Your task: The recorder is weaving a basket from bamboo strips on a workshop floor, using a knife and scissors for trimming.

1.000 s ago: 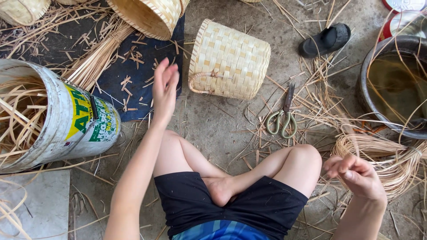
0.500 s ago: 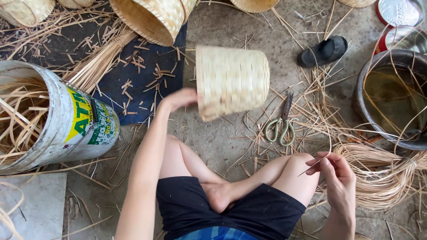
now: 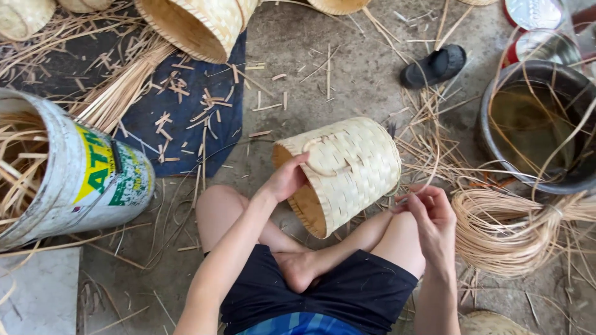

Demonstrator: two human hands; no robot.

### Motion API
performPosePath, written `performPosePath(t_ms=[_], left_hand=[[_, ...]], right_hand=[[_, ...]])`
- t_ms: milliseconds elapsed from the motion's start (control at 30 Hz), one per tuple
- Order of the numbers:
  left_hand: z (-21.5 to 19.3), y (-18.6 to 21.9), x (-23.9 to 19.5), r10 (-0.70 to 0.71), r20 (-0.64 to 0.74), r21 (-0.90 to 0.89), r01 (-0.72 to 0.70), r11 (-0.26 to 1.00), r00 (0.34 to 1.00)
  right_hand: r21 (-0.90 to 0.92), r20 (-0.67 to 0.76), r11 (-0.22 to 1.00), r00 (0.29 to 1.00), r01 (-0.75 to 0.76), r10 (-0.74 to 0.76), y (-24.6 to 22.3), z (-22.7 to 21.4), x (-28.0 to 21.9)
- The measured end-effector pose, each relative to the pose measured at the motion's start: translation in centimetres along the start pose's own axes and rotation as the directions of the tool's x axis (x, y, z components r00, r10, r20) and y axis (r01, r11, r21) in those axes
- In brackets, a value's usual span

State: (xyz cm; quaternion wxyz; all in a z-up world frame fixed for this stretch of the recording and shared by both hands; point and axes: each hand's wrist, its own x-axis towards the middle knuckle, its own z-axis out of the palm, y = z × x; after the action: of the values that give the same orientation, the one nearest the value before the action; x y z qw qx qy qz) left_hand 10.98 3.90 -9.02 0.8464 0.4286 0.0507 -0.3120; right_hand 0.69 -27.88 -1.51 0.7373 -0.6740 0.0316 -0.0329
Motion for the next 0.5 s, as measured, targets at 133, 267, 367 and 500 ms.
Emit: performPosePath(t_ms=[133, 267, 367, 500], left_hand=[[-1.2, -2.0, 0.4, 0.082, -0.016, 0.063, -0.081, 0.995, 0.997], [-3.1, -1.0, -2.3, 0.139, -0.132, 0.124, -0.122, 0.985, 0.982], [-2.1, -0.1, -3.9, 0.163, -0.117, 0.102, -0.151, 0.983, 0.98], [-2.2, -1.4, -3.5, 0.105, -0.151, 0.042, -0.1, 0.994, 0.983]], right_hand=[[-0.004, -0.002, 0.998, 0.998, 0.061, -0.061, -1.7, 0.8, 0.0], [-0.039, 0.019, 0.994, 0.994, 0.107, -0.106, -1.7, 2.8, 0.4], [-0.24, 0.001, 0.97, 0.999, 0.035, -0.036, -5.3, 7.2, 0.3], [-0.524, -0.008, 0.851, 0.999, 0.025, -0.034, -0.9, 9.2, 0.9]])
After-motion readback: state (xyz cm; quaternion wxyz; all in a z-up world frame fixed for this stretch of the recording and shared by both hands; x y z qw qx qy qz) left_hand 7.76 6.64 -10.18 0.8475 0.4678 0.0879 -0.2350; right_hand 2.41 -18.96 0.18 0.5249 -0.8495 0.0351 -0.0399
